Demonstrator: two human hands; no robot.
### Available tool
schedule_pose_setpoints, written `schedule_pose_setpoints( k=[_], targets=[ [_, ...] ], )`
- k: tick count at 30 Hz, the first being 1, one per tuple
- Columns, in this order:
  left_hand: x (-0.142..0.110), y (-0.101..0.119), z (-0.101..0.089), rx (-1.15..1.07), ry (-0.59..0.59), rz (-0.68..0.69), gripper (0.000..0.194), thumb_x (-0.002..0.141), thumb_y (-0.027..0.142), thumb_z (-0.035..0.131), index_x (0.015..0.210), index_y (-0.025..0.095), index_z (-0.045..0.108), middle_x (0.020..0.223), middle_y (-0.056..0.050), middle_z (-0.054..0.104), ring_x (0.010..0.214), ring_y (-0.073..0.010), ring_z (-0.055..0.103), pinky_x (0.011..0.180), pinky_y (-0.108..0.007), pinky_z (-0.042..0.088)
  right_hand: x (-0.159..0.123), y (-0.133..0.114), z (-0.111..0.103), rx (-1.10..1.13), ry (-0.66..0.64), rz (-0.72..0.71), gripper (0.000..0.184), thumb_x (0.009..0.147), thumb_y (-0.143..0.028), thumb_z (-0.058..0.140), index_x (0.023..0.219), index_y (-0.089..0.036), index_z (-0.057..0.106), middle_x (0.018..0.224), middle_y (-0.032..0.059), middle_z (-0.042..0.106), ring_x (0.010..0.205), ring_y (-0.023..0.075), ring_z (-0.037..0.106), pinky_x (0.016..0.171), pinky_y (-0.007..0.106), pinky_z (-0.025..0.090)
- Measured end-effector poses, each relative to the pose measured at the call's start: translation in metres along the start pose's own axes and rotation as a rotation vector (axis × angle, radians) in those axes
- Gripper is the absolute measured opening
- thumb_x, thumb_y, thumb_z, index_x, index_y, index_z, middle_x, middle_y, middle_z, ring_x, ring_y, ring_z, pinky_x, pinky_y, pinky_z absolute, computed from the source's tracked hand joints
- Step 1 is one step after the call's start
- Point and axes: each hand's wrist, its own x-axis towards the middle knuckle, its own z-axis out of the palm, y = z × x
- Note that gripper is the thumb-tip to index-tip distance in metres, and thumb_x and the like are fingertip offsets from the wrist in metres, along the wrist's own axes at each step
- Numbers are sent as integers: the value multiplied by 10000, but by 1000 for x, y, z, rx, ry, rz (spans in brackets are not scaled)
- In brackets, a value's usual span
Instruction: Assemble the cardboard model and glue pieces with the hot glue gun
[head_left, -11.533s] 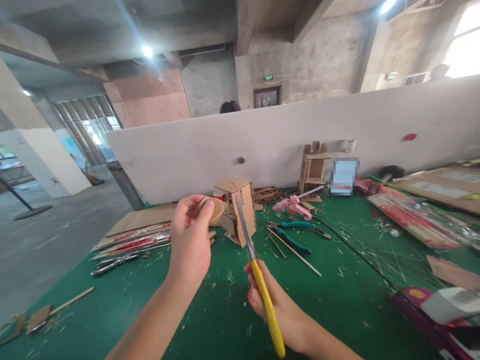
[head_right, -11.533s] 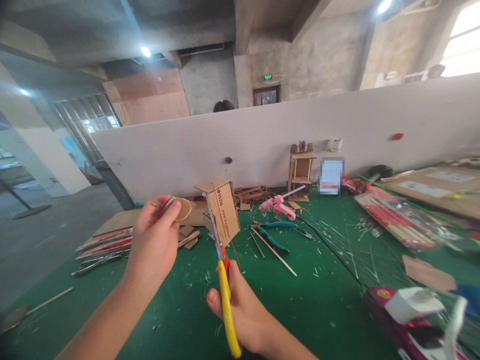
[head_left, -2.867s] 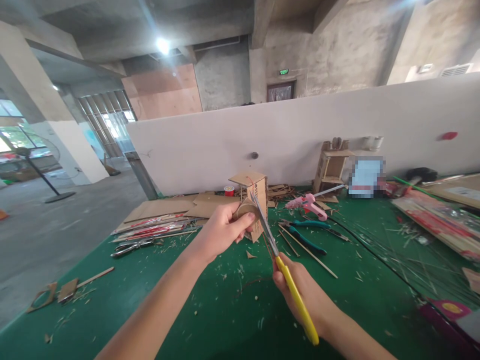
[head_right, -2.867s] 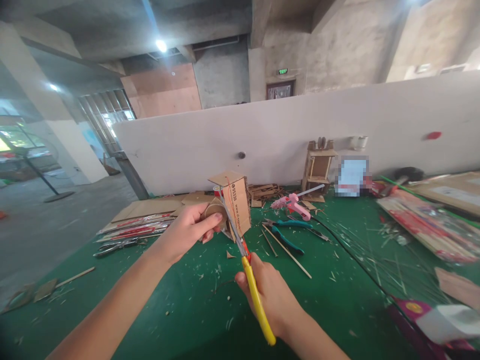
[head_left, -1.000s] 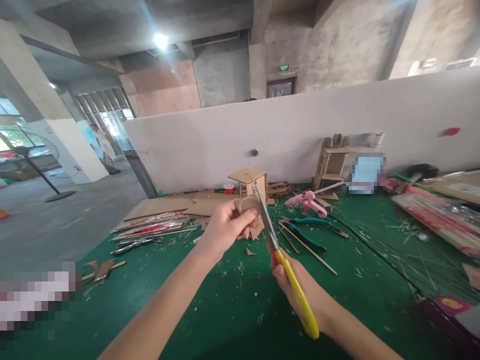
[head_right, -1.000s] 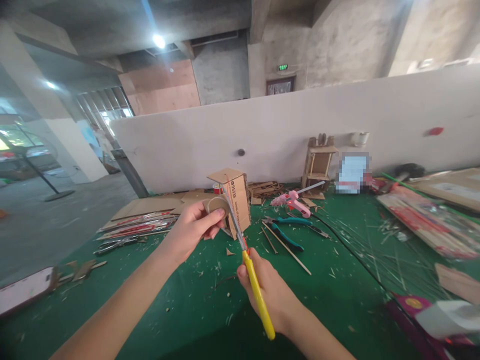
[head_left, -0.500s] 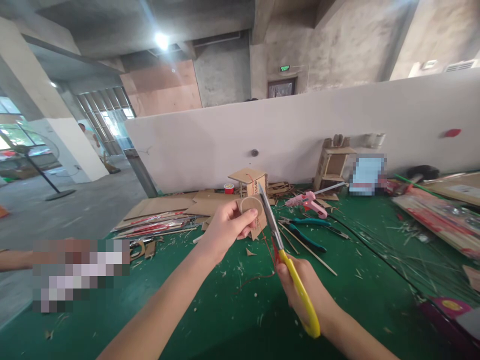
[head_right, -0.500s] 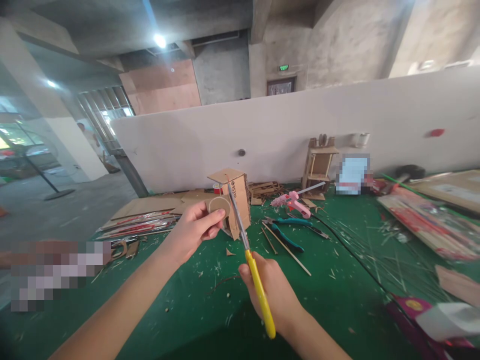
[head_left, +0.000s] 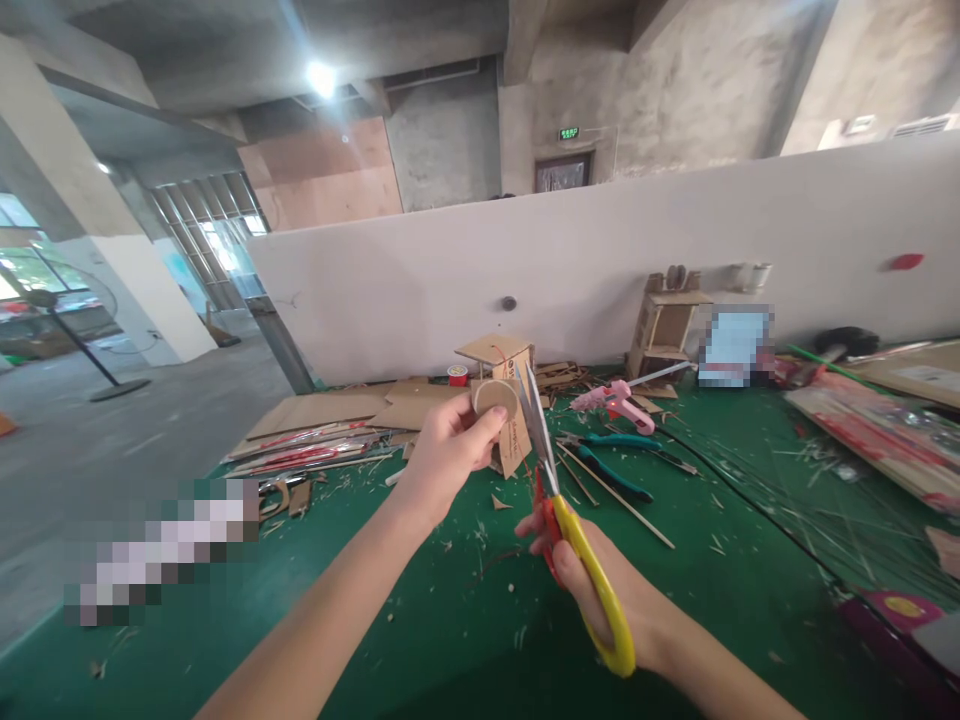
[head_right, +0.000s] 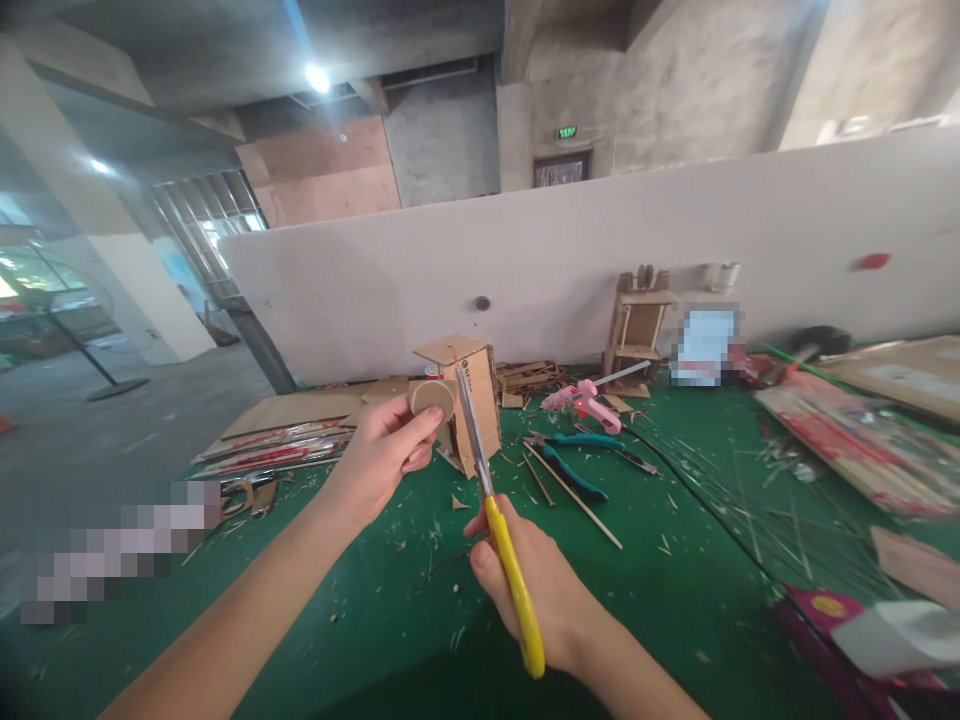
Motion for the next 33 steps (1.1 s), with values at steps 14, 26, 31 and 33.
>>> schedule_pose_setpoints(
  k=[14, 26, 31, 33],
  targets=[
    [-2, -2, 4, 143, 22, 18, 253, 816, 352, 614, 690, 173, 487, 599, 35, 451, 463, -55, 351, 443, -238, 245, 1, -14, -7, -77, -63, -2, 545, 901, -644, 274, 1083, -192, 519, 926, 113, 660, 829, 234, 624, 699, 387, 494],
    [-3, -7, 0, 301, 21, 87, 271, 862, 372, 570, 696, 174, 491, 603, 26, 471, 486, -65, 387, 456, -227, 289, 3, -16, -9, -166, -78, 33, 540, 926, -616, 186, 1011, -201, 521, 882, 92, 631, 759, 211, 598, 698, 374, 475],
    [-6, -2, 2, 334, -10, 92, 275, 867, 362, 561, 680, 173, 491, 597, 21, 483, 491, -69, 401, 460, -232, 294, 6, -13, -7, -306, -62, 41, 540, 918, -624, 129, 807, -214, 462, 780, 73, 579, 637, 185, 521, 626, 353, 448],
    [-7, -1, 2, 340, -13, 89, 271, 867, 356, 558, 678, 171, 495, 592, 20, 480, 488, -69, 398, 457, -233, 289, 7, -11, -5, -329, -62, 45, 531, 915, -629, 121, 797, -220, 439, 760, 65, 571, 632, 188, 513, 629, 357, 442]
  ],
)
